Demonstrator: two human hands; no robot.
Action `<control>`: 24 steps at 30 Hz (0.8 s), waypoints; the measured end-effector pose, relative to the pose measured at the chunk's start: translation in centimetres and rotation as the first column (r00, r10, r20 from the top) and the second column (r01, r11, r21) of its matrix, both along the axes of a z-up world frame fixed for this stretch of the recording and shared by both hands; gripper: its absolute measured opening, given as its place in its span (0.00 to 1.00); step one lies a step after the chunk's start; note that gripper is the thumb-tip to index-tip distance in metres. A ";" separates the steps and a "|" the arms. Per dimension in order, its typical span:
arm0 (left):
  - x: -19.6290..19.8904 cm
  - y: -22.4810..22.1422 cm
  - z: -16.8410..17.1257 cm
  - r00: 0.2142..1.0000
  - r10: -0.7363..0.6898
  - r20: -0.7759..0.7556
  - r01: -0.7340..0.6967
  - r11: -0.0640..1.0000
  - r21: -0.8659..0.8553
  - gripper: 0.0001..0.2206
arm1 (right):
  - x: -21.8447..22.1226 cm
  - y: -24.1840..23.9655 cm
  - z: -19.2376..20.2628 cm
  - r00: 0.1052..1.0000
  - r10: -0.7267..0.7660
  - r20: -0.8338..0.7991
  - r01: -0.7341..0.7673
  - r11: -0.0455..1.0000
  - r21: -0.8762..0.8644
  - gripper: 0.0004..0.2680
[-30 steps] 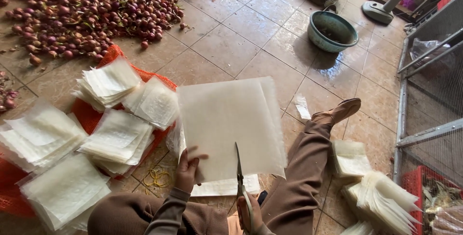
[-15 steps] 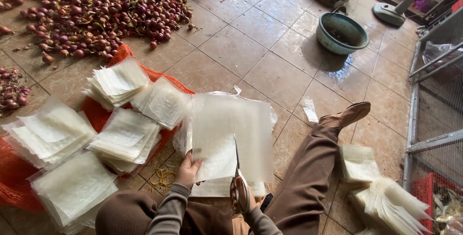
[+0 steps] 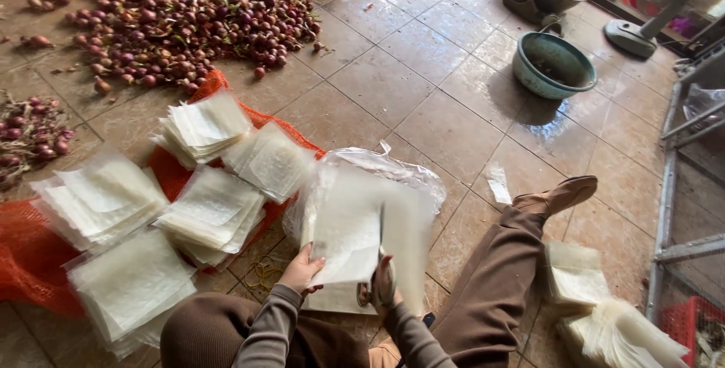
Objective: Cutting stacks of thin white sheets into smaller rectangular pieces using scissors while sitting on the floor.
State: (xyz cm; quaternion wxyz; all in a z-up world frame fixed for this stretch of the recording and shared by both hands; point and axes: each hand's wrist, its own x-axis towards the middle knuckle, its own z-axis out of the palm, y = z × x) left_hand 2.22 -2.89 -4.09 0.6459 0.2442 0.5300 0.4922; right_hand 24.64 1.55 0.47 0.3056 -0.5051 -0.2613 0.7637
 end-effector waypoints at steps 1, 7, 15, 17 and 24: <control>-0.5 0.0 -0.2 0.997 -0.064 -0.042 0.064 0.998 0.011 0.22 | -0.8 0.3 2.5 1.000 -0.006 -0.024 0.007 1.000 0.026 0.40; 0.3 0.1 1.3 0.999 0.012 0.047 -0.008 0.997 -0.075 0.25 | -1.7 1.3 4.3 0.987 -0.094 0.129 0.091 0.995 0.030 0.30; -0.1 0.1 1.6 0.999 -0.007 0.034 0.012 0.990 -0.141 0.30 | -2.3 6.3 2.1 0.998 -0.063 -0.003 0.063 0.992 0.111 0.41; -0.3 0.6 0.1 0.999 0.017 0.046 -0.011 0.989 -0.145 0.27 | -2.2 6.7 2.5 0.989 -0.070 0.133 0.047 0.985 0.166 0.39; 0.2 0.7 1.0 0.939 -0.152 -0.309 0.125 0.987 -0.104 0.33 | 1.9 6.9 -2.8 0.983 -0.168 0.073 0.044 0.605 0.795 0.32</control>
